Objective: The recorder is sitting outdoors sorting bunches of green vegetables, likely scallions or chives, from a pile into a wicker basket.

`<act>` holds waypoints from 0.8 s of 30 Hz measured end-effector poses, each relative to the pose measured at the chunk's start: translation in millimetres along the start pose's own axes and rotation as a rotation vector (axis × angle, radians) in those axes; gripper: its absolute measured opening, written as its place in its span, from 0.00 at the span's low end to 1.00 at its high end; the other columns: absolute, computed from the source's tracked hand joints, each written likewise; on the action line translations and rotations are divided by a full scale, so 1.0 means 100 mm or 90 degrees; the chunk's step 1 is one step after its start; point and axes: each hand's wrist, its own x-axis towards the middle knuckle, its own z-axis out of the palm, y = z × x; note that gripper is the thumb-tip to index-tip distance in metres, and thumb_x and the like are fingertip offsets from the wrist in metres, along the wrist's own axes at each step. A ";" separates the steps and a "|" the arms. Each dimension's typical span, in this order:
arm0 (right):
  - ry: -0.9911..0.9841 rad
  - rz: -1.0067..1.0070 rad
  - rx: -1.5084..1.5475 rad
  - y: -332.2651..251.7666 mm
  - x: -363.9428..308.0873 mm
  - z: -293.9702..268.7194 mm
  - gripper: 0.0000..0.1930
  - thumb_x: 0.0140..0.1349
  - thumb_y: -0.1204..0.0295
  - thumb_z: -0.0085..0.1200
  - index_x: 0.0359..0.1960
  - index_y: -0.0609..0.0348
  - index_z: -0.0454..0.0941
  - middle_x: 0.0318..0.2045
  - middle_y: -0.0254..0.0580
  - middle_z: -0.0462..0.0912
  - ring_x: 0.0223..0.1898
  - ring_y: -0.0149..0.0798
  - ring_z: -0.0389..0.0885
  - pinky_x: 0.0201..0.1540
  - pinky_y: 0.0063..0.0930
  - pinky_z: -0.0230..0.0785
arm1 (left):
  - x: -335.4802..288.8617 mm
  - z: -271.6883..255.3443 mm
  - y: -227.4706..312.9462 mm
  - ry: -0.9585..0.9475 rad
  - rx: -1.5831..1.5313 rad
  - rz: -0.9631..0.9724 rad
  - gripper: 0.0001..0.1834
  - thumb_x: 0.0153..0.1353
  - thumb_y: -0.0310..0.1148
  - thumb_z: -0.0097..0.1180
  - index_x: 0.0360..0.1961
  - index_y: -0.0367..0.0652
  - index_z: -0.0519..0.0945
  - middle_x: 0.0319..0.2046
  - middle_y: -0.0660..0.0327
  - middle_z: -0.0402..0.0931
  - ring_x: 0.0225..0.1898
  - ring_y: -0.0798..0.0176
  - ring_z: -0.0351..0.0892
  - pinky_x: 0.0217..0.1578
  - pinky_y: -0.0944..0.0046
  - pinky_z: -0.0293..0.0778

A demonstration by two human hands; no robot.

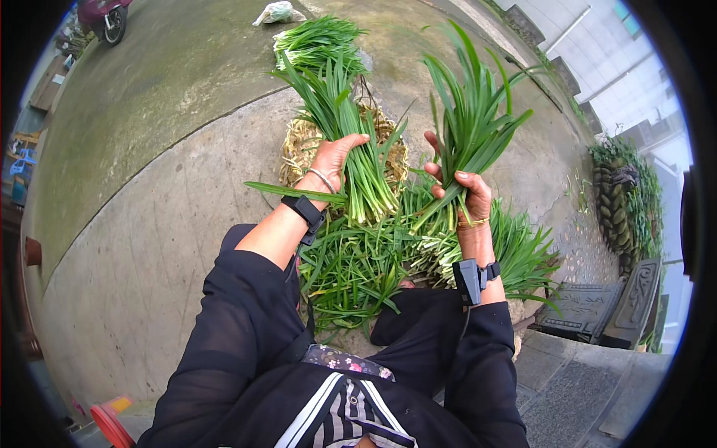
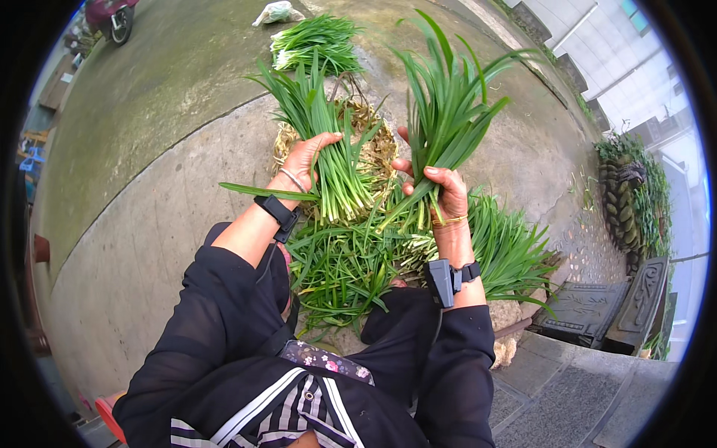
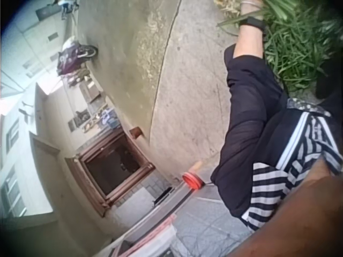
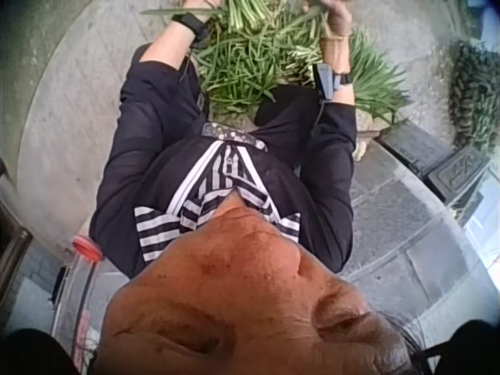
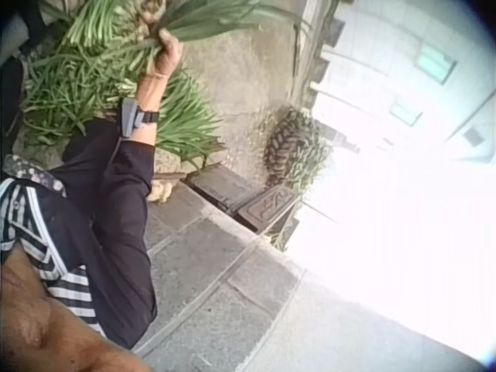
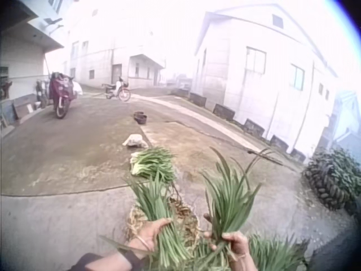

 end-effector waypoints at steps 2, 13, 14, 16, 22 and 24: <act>-0.002 0.002 -0.036 -0.01 -0.01 -0.04 0.34 0.48 0.80 0.49 0.61 0.66 0.56 0.58 0.61 0.63 0.44 0.50 0.79 0.27 0.27 0.78 | -0.08 0.09 0.06 -0.020 0.000 0.004 0.09 0.52 0.28 0.60 0.34 0.36 0.77 0.27 0.58 0.79 0.26 0.61 0.81 0.27 0.59 0.82; 0.080 0.162 -0.164 0.23 0.02 -0.02 0.19 0.57 0.76 0.52 0.50 0.68 0.69 0.39 0.51 0.80 0.31 0.36 0.81 0.24 0.22 0.75 | -0.28 0.29 0.00 -0.043 0.029 -0.011 0.15 0.49 0.29 0.65 0.38 0.36 0.77 0.31 0.56 0.80 0.29 0.60 0.82 0.30 0.59 0.81; 0.098 0.162 -0.189 0.25 0.02 -0.01 0.17 0.57 0.76 0.53 0.48 0.66 0.71 0.36 0.49 0.80 0.29 0.35 0.81 0.24 0.23 0.75 | -0.31 0.33 -0.01 -0.064 0.038 0.011 0.16 0.49 0.30 0.65 0.39 0.36 0.77 0.32 0.56 0.80 0.29 0.60 0.82 0.29 0.58 0.81; 0.116 0.162 -0.214 0.27 0.03 -0.02 0.15 0.56 0.75 0.54 0.46 0.65 0.72 0.32 0.46 0.81 0.27 0.34 0.80 0.24 0.23 0.75 | -0.36 0.40 0.01 -0.067 0.037 0.017 0.21 0.49 0.33 0.67 0.42 0.36 0.75 0.33 0.56 0.79 0.29 0.59 0.82 0.28 0.57 0.82; 0.084 0.186 -0.346 0.43 0.05 0.04 0.14 0.58 0.71 0.55 0.45 0.60 0.72 0.35 0.40 0.79 0.28 0.32 0.78 0.24 0.23 0.74 | -0.22 0.32 -0.13 -0.104 0.102 0.170 0.25 0.49 0.37 0.67 0.47 0.44 0.72 0.40 0.58 0.76 0.28 0.60 0.80 0.23 0.57 0.81; 0.083 0.209 -0.328 0.42 0.03 0.03 0.14 0.59 0.69 0.54 0.45 0.60 0.72 0.36 0.40 0.79 0.31 0.33 0.80 0.28 0.25 0.76 | -0.20 0.25 -0.14 -0.111 0.083 0.116 0.24 0.50 0.36 0.67 0.47 0.44 0.72 0.38 0.60 0.77 0.30 0.61 0.80 0.24 0.57 0.80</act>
